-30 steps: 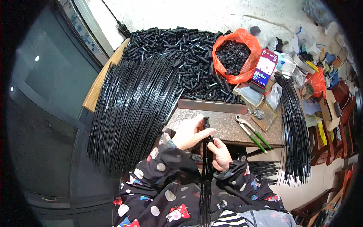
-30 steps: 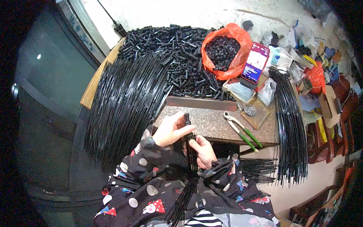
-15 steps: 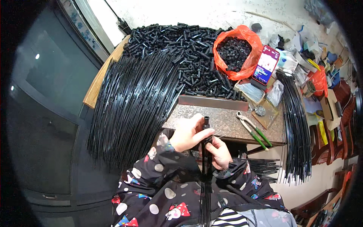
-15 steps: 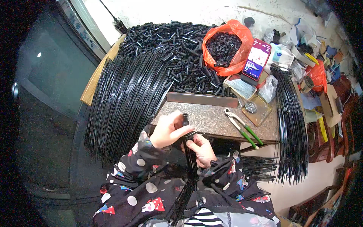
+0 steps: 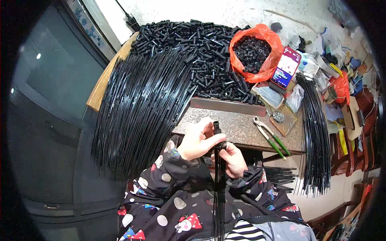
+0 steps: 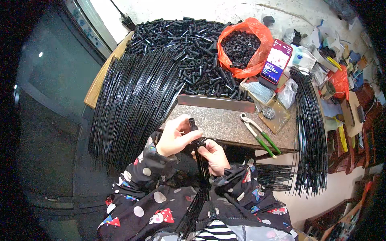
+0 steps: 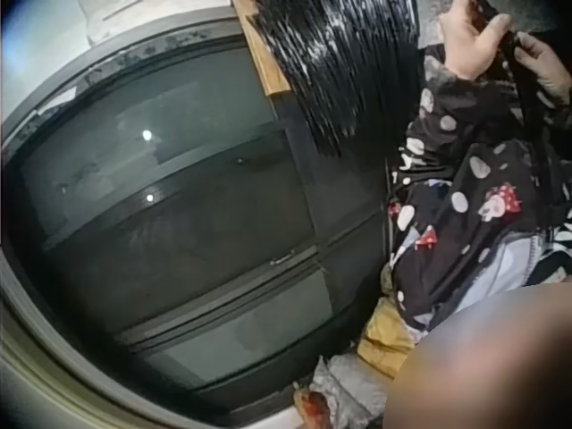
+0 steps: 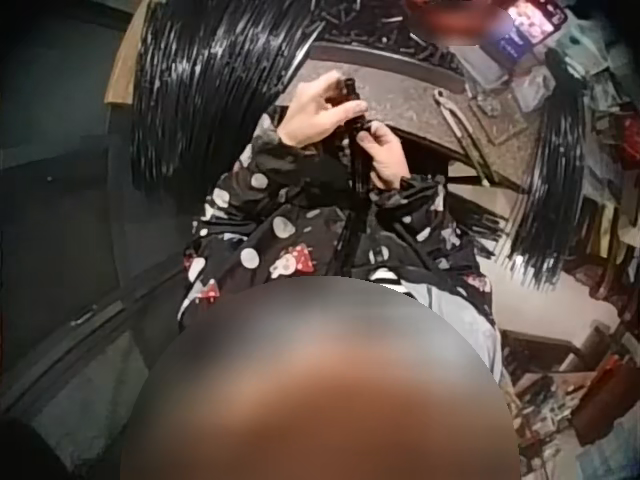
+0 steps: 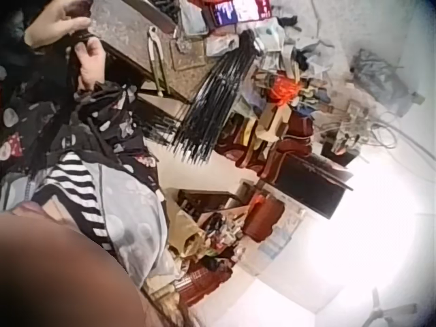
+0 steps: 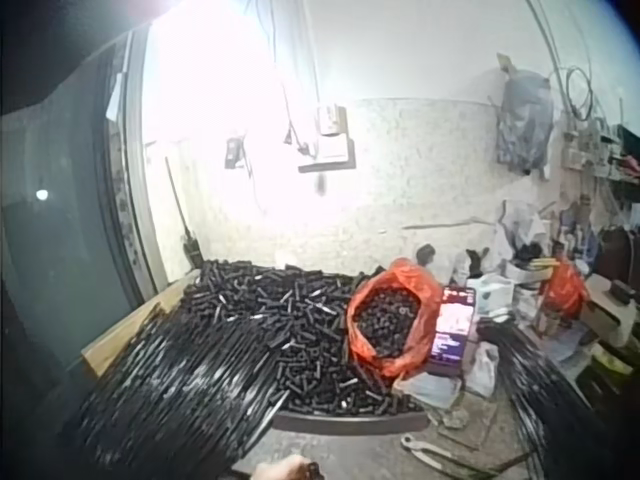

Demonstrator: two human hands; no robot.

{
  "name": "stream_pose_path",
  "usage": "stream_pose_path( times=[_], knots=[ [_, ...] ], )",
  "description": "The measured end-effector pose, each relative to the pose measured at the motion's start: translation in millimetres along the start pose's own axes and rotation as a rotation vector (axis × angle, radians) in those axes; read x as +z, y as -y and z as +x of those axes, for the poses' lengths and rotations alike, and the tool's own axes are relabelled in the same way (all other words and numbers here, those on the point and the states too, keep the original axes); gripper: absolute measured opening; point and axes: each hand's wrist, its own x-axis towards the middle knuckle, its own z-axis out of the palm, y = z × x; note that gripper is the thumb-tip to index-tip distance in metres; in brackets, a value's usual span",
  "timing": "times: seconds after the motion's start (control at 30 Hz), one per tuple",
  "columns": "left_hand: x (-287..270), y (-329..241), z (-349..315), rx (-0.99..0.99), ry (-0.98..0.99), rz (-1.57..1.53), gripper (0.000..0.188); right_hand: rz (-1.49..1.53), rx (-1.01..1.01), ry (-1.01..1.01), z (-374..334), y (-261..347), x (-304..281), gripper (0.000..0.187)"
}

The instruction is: Bundling and securing groups of black rods using a handheld tool at a workbench.

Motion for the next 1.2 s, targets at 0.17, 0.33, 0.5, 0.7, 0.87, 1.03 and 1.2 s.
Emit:
stream_pose_path(
  times=[0.17,0.33,0.5,0.7,0.87,1.03,1.2],
  knots=[
    [1.0,0.8,-9.4,-0.215,0.067,-0.528,0.022,-0.073,-0.015,-0.043,-3.1,3.8,3.5,0.010],
    [11.9,10.7,-14.6,0.197,0.108,-0.029,0.041,-0.032,-0.063,0.104,-3.3,13.4,-5.1,0.017],
    [12.1,-0.3,-13.1,0.231,0.041,0.026,0.032,-0.002,-0.092,0.064,-6.7,12.8,-3.8,0.018],
    [27.6,19.1,-15.4,0.164,-0.006,-0.243,0.028,0.010,-0.115,0.149,-7.3,13.0,-9.9,0.022],
    [23.7,18.9,-18.4,0.116,0.070,-0.551,0.023,0.050,-0.119,0.172,-12.4,13.0,-8.7,0.033],
    [23.9,14.8,-18.9,0.028,0.115,-0.564,0.006,0.049,-0.081,0.110,-10.8,12.2,-13.2,0.038],
    [10.1,17.5,-19.8,-0.047,0.240,-0.671,0.002,-0.057,0.000,0.076,-14.6,12.7,-4.4,0.021]
  ],
)
